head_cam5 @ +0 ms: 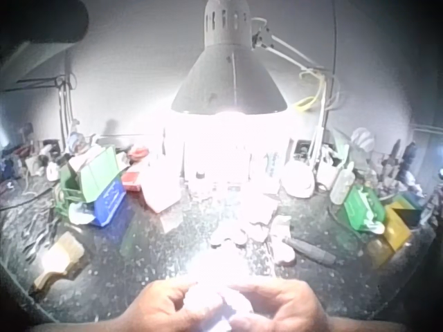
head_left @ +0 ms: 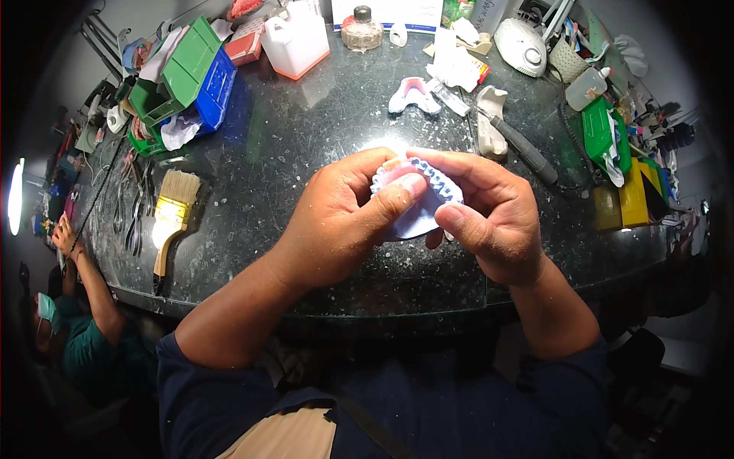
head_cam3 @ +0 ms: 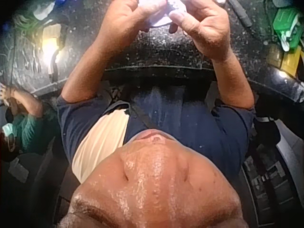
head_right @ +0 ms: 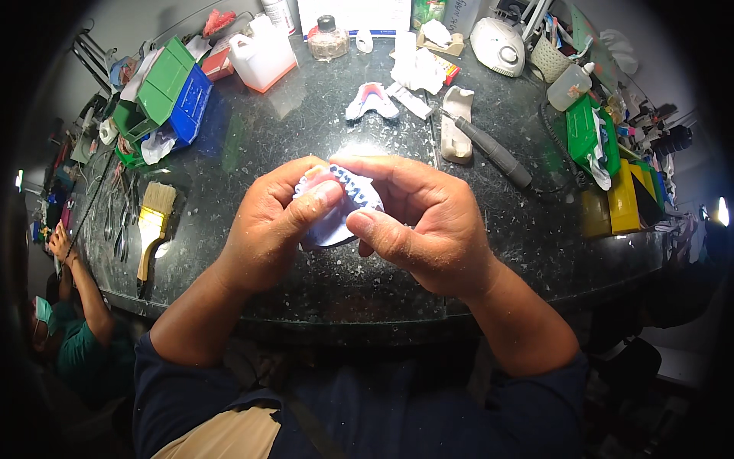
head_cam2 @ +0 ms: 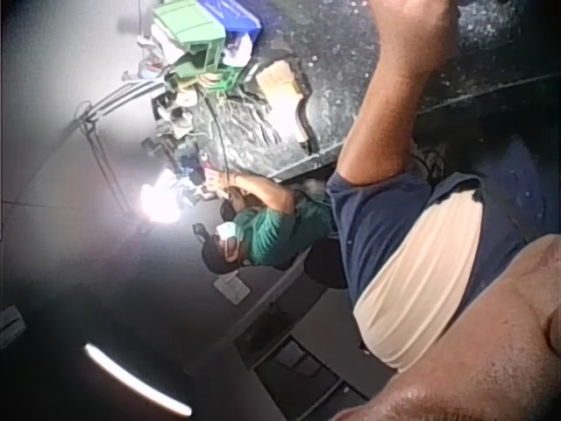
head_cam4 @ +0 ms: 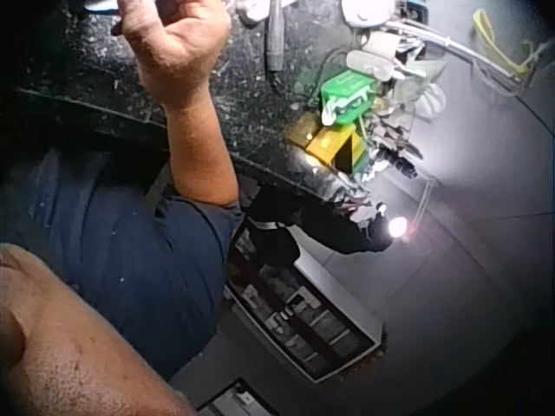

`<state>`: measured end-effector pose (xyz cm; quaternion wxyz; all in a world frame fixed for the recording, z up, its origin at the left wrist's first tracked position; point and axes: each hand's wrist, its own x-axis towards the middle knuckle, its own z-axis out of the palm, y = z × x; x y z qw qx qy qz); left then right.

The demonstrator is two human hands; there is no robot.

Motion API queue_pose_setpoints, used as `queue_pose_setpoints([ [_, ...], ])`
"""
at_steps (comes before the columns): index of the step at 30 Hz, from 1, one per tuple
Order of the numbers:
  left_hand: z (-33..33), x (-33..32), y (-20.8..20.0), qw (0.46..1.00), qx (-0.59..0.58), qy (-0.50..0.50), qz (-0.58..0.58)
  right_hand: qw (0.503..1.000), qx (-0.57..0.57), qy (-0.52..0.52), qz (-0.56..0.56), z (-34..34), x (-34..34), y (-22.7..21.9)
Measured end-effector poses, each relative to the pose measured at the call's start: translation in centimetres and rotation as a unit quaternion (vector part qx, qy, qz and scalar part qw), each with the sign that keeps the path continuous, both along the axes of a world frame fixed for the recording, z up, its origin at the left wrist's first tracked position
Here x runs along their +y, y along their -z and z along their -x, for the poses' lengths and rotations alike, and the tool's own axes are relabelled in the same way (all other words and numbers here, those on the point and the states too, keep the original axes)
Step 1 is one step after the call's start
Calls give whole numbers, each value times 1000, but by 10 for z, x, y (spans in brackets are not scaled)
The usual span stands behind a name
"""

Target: The person grinds a pink denture piece with a rotary tool, scrapes it with a carving tool, and tests its fit onto a dental cast before trimming it again using the rotary tool and carving tool.

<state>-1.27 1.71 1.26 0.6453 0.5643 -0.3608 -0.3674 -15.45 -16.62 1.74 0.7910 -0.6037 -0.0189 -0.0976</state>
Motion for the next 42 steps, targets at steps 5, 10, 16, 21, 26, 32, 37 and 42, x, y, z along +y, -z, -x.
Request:
queue_pose_setpoints([
  [5, 1, 0, -7, 996, 76, 23, -44, 1000, 9, 1, -2, -2, -1, 5],
  [10, 3, -1, -9, 995, 91, 18, -27, 1000, 5, 4, 2, -3, -1, 6],
  [16, 5, 1, -8, 999, 48, 7, -11, 1000, -3, 0, 0, -3, 0, 7],
  [21, 3, 2, -2, 1000, -22, -11, -15, 1000, 0, -7, 13, -3, -4, 10],
  [26, 3, 1, -1, 997, -67, -33, -15, 1000, -9, 6, 27, -6, -3, 11],
  [32, 1, 0, 4, 982, -169, -85, 12, 1000, -20, 13, 10, -9, 1, 10],
  [37, 1, 2, 2, 995, -89, -32, -15, 1000, -27, 11, 4, -14, 5, 10],
  [42, 4, -1, -4, 999, -30, -20, -12, 1000, 24, -15, 3, -12, -3, 10],
])
